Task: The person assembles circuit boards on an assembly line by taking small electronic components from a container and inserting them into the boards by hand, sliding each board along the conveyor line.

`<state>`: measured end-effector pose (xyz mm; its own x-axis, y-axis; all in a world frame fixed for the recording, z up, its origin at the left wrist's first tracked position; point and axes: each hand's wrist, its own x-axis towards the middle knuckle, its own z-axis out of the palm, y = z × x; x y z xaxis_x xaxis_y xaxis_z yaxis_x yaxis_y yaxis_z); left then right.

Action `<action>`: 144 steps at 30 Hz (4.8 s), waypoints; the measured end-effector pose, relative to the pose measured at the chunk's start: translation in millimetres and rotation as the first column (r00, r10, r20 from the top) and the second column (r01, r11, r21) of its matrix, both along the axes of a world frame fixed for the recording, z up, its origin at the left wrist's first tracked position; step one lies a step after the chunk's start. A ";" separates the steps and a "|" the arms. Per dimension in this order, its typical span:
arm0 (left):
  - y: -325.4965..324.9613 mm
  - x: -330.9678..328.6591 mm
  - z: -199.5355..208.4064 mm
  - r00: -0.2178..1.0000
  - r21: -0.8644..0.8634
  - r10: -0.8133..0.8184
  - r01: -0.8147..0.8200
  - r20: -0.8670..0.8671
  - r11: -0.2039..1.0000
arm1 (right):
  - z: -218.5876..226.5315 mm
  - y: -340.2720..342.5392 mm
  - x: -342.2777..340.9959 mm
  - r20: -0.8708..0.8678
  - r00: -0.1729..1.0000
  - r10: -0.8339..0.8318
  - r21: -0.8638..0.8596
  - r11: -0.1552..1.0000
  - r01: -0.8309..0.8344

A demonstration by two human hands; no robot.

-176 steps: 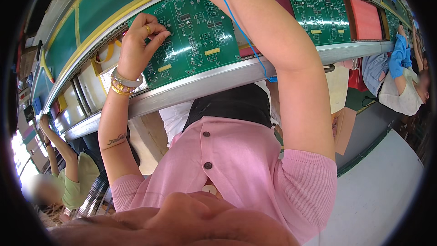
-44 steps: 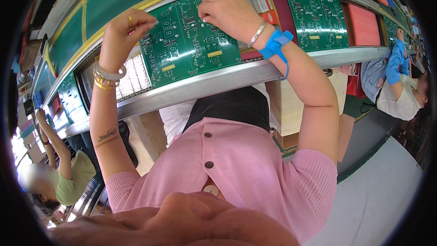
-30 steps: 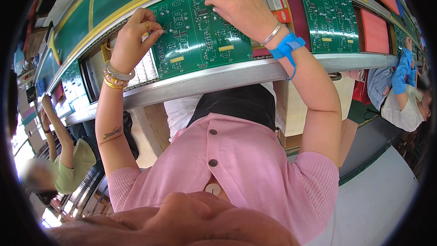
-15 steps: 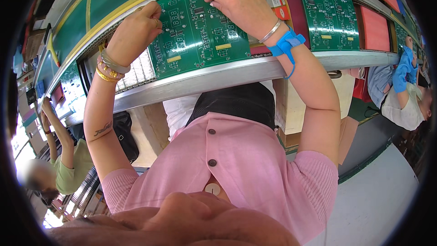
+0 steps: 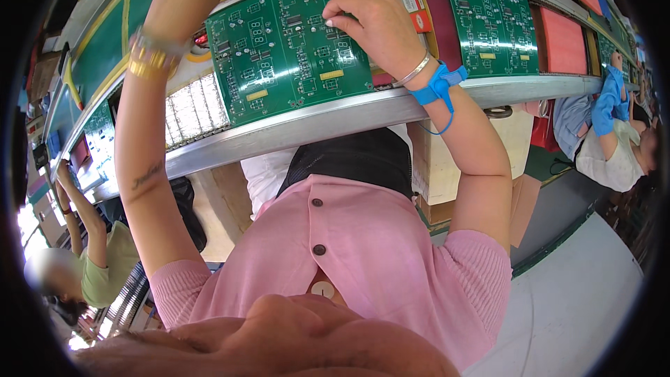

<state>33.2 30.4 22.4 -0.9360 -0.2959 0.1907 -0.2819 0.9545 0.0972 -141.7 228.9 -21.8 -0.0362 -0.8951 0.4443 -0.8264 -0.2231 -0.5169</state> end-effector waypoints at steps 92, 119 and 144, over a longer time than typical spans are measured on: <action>87.5 80.1 -26.2 0.994 0.407 -0.012 0.054 -0.105 0.912 | 4.1 22.1 18.4 0.153 0.986 0.069 0.156 0.983 -0.093; -14.3 -40.2 -3.3 0.971 -0.038 0.126 -0.137 -0.201 0.990 | -2.5 26.9 32.2 -0.158 0.981 0.117 0.166 0.982 -0.090; 83.6 95.0 -21.6 0.976 0.647 0.183 -0.065 -0.116 0.760 | 31.5 -161.2 -8.2 -0.650 0.751 -0.116 0.070 0.975 0.211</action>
<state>128.2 114.0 0.8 -0.8550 -0.5151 0.0610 -0.3175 0.6127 0.7238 -149.9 67.6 9.6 0.0615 -0.9529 0.2971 -0.9912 -0.0234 0.1301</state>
